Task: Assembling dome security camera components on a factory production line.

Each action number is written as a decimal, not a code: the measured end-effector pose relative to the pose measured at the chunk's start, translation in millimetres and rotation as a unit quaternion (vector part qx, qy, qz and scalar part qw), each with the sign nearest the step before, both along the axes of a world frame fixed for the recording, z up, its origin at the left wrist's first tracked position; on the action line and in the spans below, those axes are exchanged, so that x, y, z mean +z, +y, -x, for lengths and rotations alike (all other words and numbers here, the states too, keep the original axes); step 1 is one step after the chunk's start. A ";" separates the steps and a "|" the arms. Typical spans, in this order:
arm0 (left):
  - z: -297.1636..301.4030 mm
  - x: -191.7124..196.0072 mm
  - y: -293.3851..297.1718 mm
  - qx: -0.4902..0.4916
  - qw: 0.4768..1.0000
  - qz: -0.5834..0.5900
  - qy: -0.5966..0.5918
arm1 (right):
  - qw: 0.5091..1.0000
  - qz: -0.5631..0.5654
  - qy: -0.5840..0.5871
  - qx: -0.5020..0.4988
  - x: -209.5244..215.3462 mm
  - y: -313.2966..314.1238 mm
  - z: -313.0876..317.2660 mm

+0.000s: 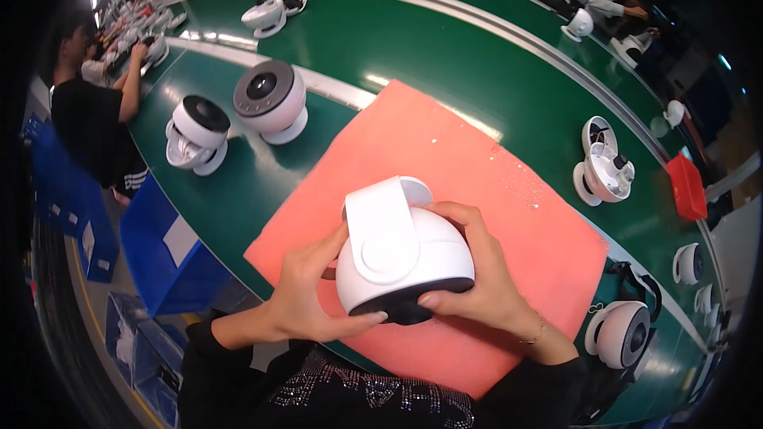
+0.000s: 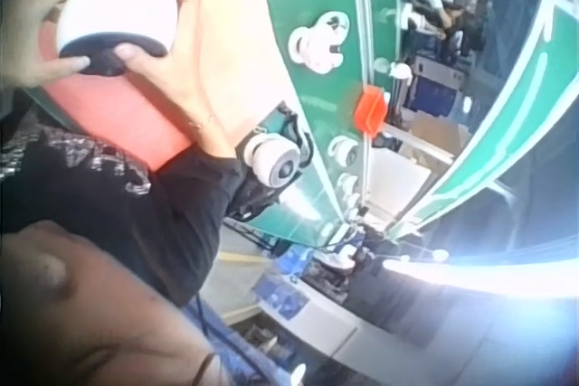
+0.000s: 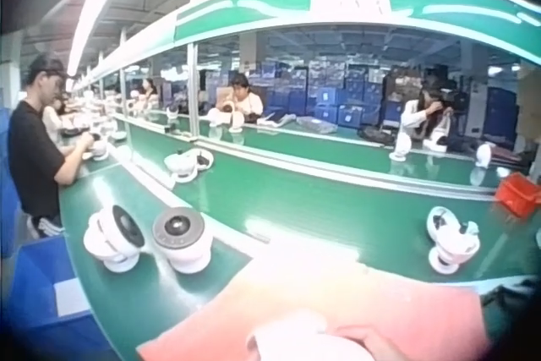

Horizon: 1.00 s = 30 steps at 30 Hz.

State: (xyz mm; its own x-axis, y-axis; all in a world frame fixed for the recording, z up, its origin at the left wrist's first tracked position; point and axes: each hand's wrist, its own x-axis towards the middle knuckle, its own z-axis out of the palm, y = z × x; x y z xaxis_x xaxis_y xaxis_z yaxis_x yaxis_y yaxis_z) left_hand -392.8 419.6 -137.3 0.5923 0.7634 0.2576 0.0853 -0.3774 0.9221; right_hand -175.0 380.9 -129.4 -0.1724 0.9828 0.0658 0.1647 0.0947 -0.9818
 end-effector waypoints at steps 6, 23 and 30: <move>-6.1 12.0 28.2 -0.005 0.998 0.059 -0.012 | 0.995 -0.046 -0.057 -0.064 8.8 28.1 -1.2; 15.3 -64.3 171.4 -0.153 0.826 0.321 -0.438 | 0.971 -0.188 -0.016 -0.146 -3.8 116.8 95.1; -14.4 -88.6 187.4 -0.049 0.838 0.336 -0.427 | 0.971 -0.105 0.021 -0.214 -31.1 141.7 84.9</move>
State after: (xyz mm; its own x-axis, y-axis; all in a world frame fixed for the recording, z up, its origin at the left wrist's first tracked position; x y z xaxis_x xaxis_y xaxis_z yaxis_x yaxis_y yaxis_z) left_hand -378.3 607.0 -225.9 0.4796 0.8644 0.1510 -0.7149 0.2851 0.6385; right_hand -259.9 522.6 -160.5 0.2568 0.9275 0.2715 0.1938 0.2258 -0.9547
